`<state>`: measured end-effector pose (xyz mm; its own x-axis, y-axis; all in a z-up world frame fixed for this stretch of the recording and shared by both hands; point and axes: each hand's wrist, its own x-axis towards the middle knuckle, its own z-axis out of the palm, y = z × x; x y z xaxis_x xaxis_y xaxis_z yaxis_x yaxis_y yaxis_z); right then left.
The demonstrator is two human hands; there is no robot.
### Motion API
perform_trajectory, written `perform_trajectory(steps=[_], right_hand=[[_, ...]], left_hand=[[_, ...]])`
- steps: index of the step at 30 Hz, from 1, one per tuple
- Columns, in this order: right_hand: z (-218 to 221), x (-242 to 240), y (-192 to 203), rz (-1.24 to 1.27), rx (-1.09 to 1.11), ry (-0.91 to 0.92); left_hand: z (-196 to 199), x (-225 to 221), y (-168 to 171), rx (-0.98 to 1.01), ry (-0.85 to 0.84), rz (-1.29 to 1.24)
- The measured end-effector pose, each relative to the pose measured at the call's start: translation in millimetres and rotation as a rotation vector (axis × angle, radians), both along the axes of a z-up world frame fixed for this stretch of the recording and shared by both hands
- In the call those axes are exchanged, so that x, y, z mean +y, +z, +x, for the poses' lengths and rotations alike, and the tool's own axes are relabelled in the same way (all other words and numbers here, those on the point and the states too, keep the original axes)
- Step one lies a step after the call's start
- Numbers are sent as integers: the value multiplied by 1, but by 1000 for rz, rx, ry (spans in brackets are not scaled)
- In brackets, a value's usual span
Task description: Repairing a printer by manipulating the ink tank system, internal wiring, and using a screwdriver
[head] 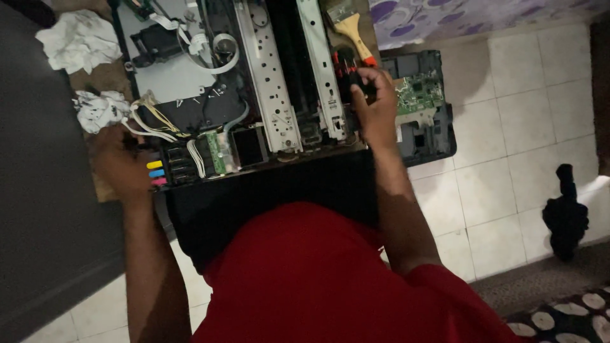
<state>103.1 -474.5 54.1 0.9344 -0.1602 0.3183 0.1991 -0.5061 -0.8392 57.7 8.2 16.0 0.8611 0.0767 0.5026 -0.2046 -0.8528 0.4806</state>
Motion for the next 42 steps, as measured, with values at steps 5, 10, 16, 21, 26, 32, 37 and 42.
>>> perform_trajectory(steps=[5, 10, 16, 21, 26, 32, 37, 42], right_hand=[[3, -2, -10, -79, -38, -1], [3, -3, -12, -84, -26, -2], [4, -3, -18, -44, -52, -84], [4, -3, -18, -106, -42, -98], [2, 2, -9, -116, -77, -85], [3, -1, -10, -93, -15, -74], [4, -5, -16, -143, -60, -83], [7, -4, -4, -146, 16, -135]], left_hand=[[-1, 0, -3, -24, -28, -11], [-1, 5, -12, 14, 8, 2], [-1, 2, -8, 19, -23, -48], [-1, 2, -7, 18, -26, -59], [-3, -6, 2, -3, -17, -100], [-3, 3, -8, 75, 44, -9], [-2, 0, -4, -30, -21, -20], [-1, -3, 0, -26, -38, -78]])
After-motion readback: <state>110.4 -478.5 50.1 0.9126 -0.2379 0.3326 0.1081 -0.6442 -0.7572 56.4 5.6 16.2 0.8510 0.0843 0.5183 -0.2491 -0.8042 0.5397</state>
